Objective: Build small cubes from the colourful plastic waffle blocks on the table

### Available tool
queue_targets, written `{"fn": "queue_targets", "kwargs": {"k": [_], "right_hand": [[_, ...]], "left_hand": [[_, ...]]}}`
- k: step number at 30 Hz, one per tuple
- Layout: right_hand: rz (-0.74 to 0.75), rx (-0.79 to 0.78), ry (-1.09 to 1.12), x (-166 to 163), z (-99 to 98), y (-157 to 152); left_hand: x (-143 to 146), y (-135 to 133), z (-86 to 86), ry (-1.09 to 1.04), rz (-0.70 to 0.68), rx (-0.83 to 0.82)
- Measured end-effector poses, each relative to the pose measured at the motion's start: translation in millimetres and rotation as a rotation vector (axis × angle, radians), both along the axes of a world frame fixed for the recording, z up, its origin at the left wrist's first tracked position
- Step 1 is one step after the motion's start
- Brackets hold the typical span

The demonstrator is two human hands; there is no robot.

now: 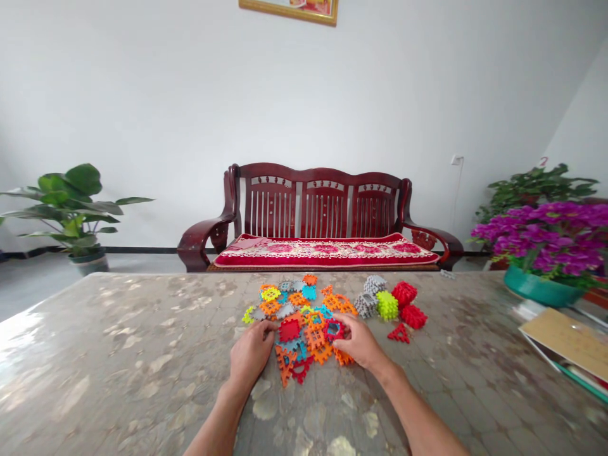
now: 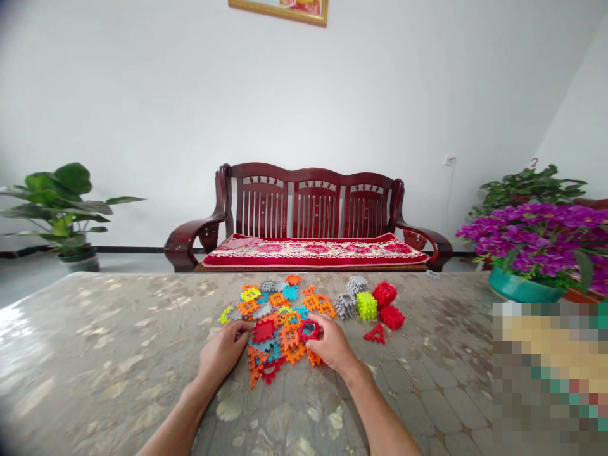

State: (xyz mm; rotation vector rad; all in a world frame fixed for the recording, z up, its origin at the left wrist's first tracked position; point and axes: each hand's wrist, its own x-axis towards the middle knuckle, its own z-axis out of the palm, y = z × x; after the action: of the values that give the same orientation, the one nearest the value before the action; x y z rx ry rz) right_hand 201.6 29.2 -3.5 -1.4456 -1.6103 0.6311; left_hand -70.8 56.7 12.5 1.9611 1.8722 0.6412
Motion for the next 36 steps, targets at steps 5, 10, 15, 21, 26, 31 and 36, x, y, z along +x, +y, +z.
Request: {"fn": "queue_targets", "kwargs": {"k": [5,10,15,21,26,31,36], "right_hand": [[-0.038,0.089,-0.085,-3.2,2.6,-1.8],[-0.143,0.218,-0.073,-0.1,9.5,-4.8],[-0.348,0.391,-0.077,20.0,20.8,-3.8],[-0.685,0.448,-0.045,71.2,23.6,-3.1],[-0.874,0.340,-0.038,114.7,7.0,-9.8],[-0.866,0.300,-0.085,124.9,-7.5,-12.8],[-0.850,0.316,-0.120,121.5,-7.9,-13.0]], "left_hand": [[-0.2,-0.2,2.1,0.009,-0.009,-0.020],[-0.5,-0.1,2.4,0.008,-0.018,-0.033],[-1.1,1.3,1.2,0.036,-0.021,-0.034],[-1.8,2.0,1.5,0.039,-0.019,-0.041],[-2.0,2.0,1.2,0.038,-0.022,-0.040],[-3.2,3.2,-1.7,0.041,-0.029,-0.023],[-3.7,3.5,-3.4,0.037,-0.033,-0.024]]}}
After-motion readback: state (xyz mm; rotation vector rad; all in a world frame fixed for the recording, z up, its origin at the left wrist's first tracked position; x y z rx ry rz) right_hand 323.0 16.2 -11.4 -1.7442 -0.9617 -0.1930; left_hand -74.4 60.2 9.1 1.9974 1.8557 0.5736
